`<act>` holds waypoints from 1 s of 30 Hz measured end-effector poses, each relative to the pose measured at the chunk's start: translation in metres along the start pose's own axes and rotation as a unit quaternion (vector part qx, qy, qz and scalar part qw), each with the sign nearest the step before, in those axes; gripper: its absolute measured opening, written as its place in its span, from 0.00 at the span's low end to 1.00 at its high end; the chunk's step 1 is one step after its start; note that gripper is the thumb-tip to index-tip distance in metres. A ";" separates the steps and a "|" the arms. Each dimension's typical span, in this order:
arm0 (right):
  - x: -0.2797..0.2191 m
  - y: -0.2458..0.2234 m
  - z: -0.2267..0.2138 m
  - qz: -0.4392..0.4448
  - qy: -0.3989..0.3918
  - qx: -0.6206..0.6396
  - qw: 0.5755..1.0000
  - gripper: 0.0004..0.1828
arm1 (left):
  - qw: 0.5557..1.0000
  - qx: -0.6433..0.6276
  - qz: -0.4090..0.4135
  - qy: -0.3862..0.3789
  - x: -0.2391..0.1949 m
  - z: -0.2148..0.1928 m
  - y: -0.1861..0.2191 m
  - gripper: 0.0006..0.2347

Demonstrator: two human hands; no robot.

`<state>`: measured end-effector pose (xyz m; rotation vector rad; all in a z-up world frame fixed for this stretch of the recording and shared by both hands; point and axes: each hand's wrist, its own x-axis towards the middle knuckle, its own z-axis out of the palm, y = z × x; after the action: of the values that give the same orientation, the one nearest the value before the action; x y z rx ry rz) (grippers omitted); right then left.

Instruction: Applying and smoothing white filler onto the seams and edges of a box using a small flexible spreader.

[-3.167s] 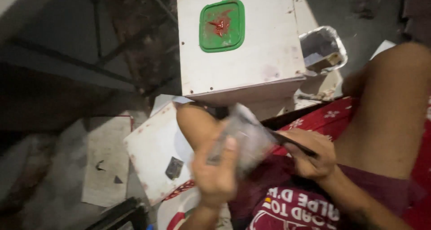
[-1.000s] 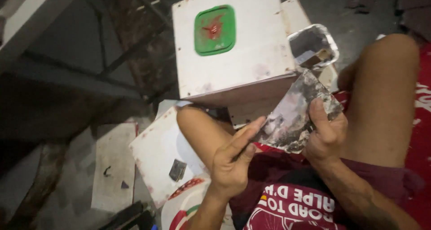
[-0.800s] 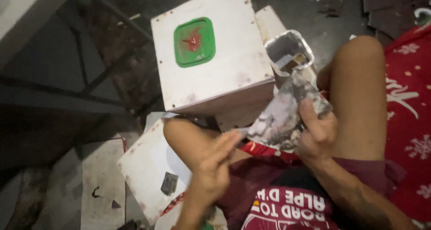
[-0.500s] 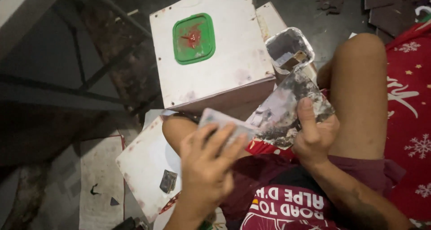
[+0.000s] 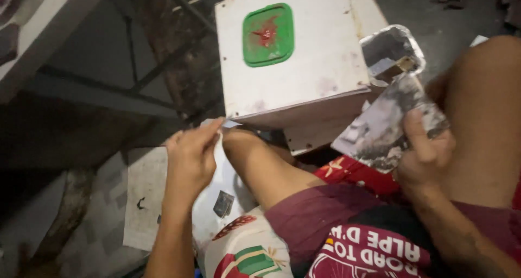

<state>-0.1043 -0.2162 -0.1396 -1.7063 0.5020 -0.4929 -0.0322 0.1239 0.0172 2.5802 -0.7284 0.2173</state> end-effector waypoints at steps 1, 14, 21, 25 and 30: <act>0.000 -0.017 0.006 0.035 -0.028 0.066 0.997 0.16 | 0.993 0.112 -0.026 0.022 -0.002 -0.005 -0.017 0.17; -0.007 0.004 0.014 0.038 -0.061 0.080 0.994 0.14 | 0.970 0.231 0.051 0.054 -0.021 0.059 -0.058 0.22; -0.001 0.013 0.016 0.087 -0.067 0.155 0.982 0.09 | 0.978 0.207 -0.008 -0.022 0.001 0.015 -0.042 0.18; -0.002 0.029 0.022 0.053 -0.107 0.108 0.987 0.14 | 0.967 0.154 -0.167 -0.116 0.033 0.006 -0.036 0.14; 0.000 0.038 0.024 0.077 -0.111 0.143 0.980 0.07 | 0.954 0.191 -0.181 -0.142 0.063 0.014 -0.036 0.12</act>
<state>-0.0932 -0.2035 -0.1813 -1.4130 0.3785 -0.2439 0.0403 0.1164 0.0081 3.0997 -0.3101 -0.1484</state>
